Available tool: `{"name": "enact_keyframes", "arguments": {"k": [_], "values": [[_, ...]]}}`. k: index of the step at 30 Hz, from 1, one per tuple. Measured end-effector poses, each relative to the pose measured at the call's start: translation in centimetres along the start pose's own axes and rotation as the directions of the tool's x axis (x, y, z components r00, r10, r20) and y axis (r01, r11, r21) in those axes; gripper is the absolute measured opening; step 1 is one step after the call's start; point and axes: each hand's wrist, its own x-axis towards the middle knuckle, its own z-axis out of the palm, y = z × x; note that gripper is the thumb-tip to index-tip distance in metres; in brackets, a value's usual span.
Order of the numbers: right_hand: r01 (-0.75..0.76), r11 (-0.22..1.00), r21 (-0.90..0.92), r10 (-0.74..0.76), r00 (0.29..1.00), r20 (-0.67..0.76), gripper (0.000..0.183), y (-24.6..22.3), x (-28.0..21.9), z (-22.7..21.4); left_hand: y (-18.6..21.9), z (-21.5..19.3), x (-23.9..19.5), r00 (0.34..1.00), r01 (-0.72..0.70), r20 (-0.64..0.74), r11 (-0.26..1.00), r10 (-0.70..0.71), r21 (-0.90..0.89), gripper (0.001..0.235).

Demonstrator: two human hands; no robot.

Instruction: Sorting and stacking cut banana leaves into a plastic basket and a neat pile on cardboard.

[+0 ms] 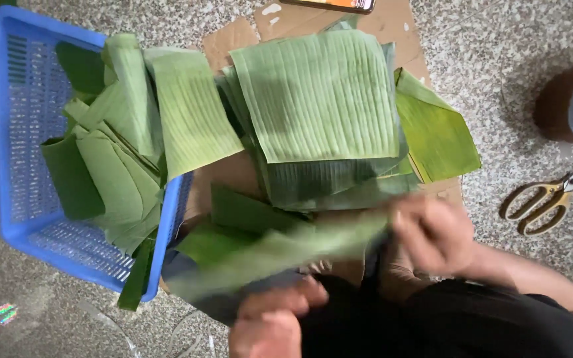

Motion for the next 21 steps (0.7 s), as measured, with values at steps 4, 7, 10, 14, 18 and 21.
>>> {"name": "enact_keyframes", "arguments": {"k": [4,7,10,14,18,21], "values": [[-0.529,0.840,-0.120,0.479,0.828,-0.291,0.012,2.3,1.1,0.0,-3.1,0.0,4.8,0.997,-0.038,-0.053,0.952,0.057,0.305,0.030],[-0.630,0.776,-0.026,0.578,0.728,-0.369,0.014,4.2,2.3,0.4,-4.4,0.0,7.8,0.983,-0.168,0.070,0.663,0.172,0.730,0.016],[-0.681,0.732,-0.025,0.620,0.681,-0.390,0.013,5.7,1.8,0.4,-6.3,-1.6,7.9,0.992,-0.109,0.051,0.555,0.119,0.824,0.011],[-0.694,0.719,0.020,0.641,0.652,-0.405,0.012,5.7,1.3,0.5,-8.9,-3.7,7.8,0.995,-0.047,0.006,0.406,0.102,0.913,0.015],[-0.707,0.707,0.026,0.651,0.636,-0.414,0.011,5.0,1.1,0.0,-10.3,-5.5,8.0,0.994,-0.027,-0.011,0.345,0.108,0.938,0.021],[-0.732,0.679,0.050,0.677,0.598,-0.429,0.010,6.0,0.4,-0.4,-11.4,-6.7,8.5,0.994,0.020,-0.051,0.297,0.095,0.955,0.023]]}}
